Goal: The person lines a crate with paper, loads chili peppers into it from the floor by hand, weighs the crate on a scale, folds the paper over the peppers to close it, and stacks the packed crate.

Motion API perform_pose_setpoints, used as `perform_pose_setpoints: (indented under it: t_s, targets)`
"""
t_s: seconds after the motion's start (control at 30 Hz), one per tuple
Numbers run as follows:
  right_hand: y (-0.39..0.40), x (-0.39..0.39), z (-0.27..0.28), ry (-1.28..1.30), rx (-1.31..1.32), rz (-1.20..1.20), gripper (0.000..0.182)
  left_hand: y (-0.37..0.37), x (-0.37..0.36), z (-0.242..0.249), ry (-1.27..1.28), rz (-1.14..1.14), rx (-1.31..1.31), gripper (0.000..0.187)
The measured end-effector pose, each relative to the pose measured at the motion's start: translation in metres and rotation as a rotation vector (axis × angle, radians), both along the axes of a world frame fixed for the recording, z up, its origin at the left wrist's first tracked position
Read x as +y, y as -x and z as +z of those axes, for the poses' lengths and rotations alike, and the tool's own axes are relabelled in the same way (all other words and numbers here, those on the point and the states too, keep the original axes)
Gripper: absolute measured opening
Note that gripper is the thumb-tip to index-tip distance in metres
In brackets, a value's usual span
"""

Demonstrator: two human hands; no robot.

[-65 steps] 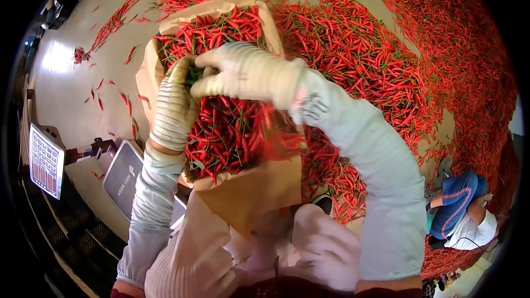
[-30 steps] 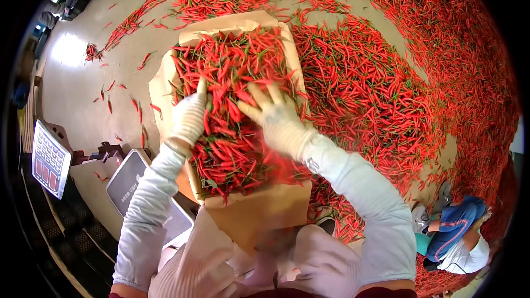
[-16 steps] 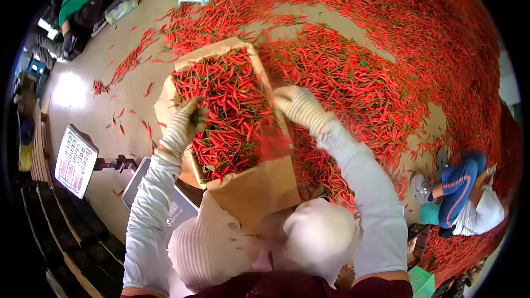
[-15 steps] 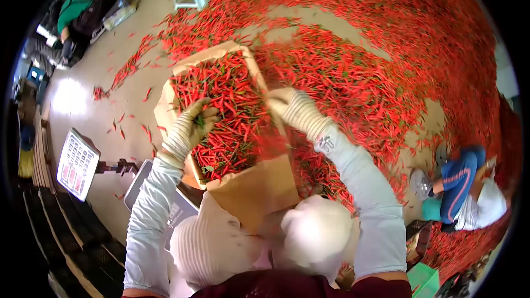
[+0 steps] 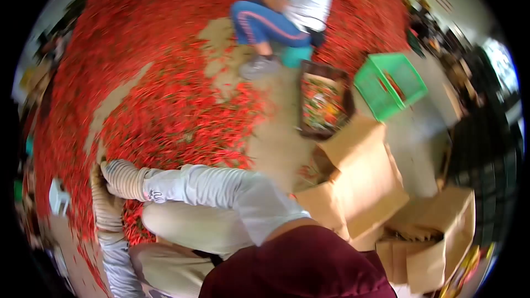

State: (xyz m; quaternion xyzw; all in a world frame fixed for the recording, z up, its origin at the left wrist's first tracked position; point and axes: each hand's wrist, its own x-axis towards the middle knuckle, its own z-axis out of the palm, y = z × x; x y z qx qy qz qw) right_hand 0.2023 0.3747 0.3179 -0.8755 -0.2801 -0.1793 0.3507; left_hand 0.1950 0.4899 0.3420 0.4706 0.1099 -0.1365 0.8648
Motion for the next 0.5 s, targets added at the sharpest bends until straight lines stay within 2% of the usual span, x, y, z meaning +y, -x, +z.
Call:
perform_pose_setpoints:
  t_s: [0.07, 0.1, 0.13, 0.17, 0.2, 0.23, 0.27, 0.3, 0.33, 0.4, 0.47, 0.5]
  targets:
    - [0.019, -0.045, -0.006, 0.070, -0.004, -0.079, 0.019, 0.014, -0.054, 0.015, -0.032, -0.219, -0.030, 0.055]
    - [0.020, -0.070, -0.007, -0.481, 0.207, -0.095, 0.019, 0.007, -0.070, -0.002, -0.054, -0.370, -0.151, 0.059]
    - [0.035, -0.105, 0.006, -0.643, 0.197, -0.123, 0.020, 0.025, -0.107, 0.014, -0.143, -0.475, -0.249, 0.063]
    - [0.039, -0.138, 0.016, -0.682, 0.516, -0.159, 0.025, 0.035, -0.128, 0.008, -0.141, -0.537, -0.125, 0.061]
    - [0.037, -0.160, -0.005, -1.082, 0.486, -0.026, 0.032, 0.049, -0.153, 0.007, -0.203, -0.593, -0.117, 0.065]
    - [0.034, -0.179, -0.012, -1.221, 0.507, -0.197, 0.036, 0.053, -0.174, 0.001, -0.214, -0.679, -0.030, 0.073]
    - [0.030, -0.201, -0.007, -1.286, 0.640, -0.211, 0.037, 0.064, -0.193, -0.007, -0.235, -0.757, -0.052, 0.072]
    - [0.024, -0.215, -0.019, -1.556, 0.621, -0.107, 0.031, 0.068, -0.207, -0.028, -0.188, -0.825, -0.025, 0.067]
    - [0.027, -0.230, -0.015, -1.659, 0.656, -0.091, 0.023, 0.070, -0.222, -0.039, -0.067, -0.928, 0.066, 0.060]
    - [0.035, -0.250, -0.015, -1.785, 0.562, -0.053, 0.016, 0.070, -0.239, -0.053, -0.142, -0.923, -0.026, 0.054]
    - [0.032, -0.267, -0.029, -1.920, 0.518, -0.059, 0.016, 0.067, -0.242, -0.052, -0.335, -0.900, -0.194, 0.036]
    - [0.040, -0.276, -0.032, -1.712, 0.470, -0.088, 0.016, 0.068, -0.245, -0.033, -0.455, -0.901, -0.259, 0.031]
